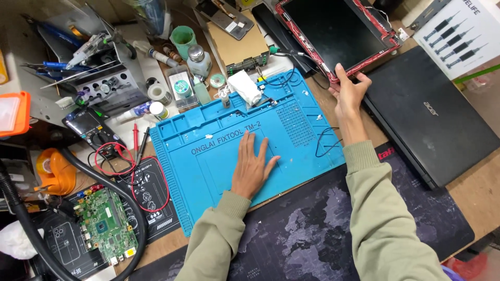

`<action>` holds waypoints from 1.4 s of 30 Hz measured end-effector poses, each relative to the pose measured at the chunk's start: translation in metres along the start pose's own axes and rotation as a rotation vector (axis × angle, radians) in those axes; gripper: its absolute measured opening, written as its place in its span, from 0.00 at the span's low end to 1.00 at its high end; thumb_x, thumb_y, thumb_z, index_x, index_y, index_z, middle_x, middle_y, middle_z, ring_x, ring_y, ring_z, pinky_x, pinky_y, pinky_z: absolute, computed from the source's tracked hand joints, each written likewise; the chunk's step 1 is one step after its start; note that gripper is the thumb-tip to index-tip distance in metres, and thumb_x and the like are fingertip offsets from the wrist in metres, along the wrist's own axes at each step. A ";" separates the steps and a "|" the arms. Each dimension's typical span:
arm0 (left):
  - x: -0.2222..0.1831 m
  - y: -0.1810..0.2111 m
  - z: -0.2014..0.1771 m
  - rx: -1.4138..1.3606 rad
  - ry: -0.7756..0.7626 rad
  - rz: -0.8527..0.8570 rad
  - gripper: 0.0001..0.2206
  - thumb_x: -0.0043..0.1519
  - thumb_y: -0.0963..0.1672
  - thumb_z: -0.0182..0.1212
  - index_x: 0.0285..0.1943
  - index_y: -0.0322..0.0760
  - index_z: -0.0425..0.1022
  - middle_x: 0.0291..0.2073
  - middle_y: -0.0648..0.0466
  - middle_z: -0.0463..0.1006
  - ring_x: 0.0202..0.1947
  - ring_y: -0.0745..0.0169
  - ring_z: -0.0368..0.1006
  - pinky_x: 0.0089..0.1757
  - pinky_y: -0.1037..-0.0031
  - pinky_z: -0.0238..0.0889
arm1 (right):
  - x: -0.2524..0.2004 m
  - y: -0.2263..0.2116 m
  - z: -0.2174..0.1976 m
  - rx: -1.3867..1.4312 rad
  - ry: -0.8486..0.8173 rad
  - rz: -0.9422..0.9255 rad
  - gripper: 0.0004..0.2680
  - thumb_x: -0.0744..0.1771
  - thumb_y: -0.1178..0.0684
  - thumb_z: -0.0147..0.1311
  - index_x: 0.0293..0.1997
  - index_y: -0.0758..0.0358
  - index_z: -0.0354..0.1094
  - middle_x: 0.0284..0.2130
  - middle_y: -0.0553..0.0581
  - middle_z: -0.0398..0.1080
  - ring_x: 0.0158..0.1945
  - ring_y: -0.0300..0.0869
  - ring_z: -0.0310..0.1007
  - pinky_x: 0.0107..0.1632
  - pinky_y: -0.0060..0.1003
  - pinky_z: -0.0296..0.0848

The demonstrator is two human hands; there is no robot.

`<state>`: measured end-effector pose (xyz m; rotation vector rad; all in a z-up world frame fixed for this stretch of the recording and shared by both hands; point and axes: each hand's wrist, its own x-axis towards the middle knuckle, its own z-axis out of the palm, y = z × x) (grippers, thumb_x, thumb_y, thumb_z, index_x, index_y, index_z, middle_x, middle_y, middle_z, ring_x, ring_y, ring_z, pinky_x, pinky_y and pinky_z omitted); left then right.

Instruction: Repairing a motherboard using a heat gun and cleaning it before inspecting a laptop screen assembly

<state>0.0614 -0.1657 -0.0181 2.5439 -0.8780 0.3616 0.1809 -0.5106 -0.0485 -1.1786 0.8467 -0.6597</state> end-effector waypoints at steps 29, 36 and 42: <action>-0.006 -0.008 0.026 0.042 0.008 -0.013 0.29 0.71 0.58 0.40 0.75 0.41 0.58 0.67 0.34 0.61 0.74 0.38 0.51 0.71 0.52 0.37 | 0.019 -0.077 -0.053 0.513 -0.202 0.171 0.09 0.65 0.62 0.65 0.40 0.65 0.64 0.34 0.69 0.71 0.35 0.59 0.85 0.53 0.58 0.88; -0.017 -0.024 0.041 0.096 0.061 0.027 0.29 0.71 0.55 0.46 0.74 0.33 0.59 0.71 0.31 0.54 0.73 0.34 0.51 0.69 0.50 0.49 | -0.069 -0.116 -0.068 0.496 -0.362 0.146 0.04 0.66 0.61 0.61 0.34 0.63 0.68 0.29 0.62 0.72 0.35 0.46 0.76 0.50 0.39 0.82; -0.034 -0.034 0.042 0.246 0.041 -0.030 0.26 0.71 0.52 0.47 0.71 0.29 0.62 0.68 0.36 0.64 0.69 0.40 0.61 0.66 0.53 0.54 | -0.150 -0.138 -0.085 0.347 -0.471 0.045 0.05 0.69 0.57 0.59 0.40 0.55 0.65 0.28 0.52 0.69 0.32 0.38 0.74 0.47 0.31 0.81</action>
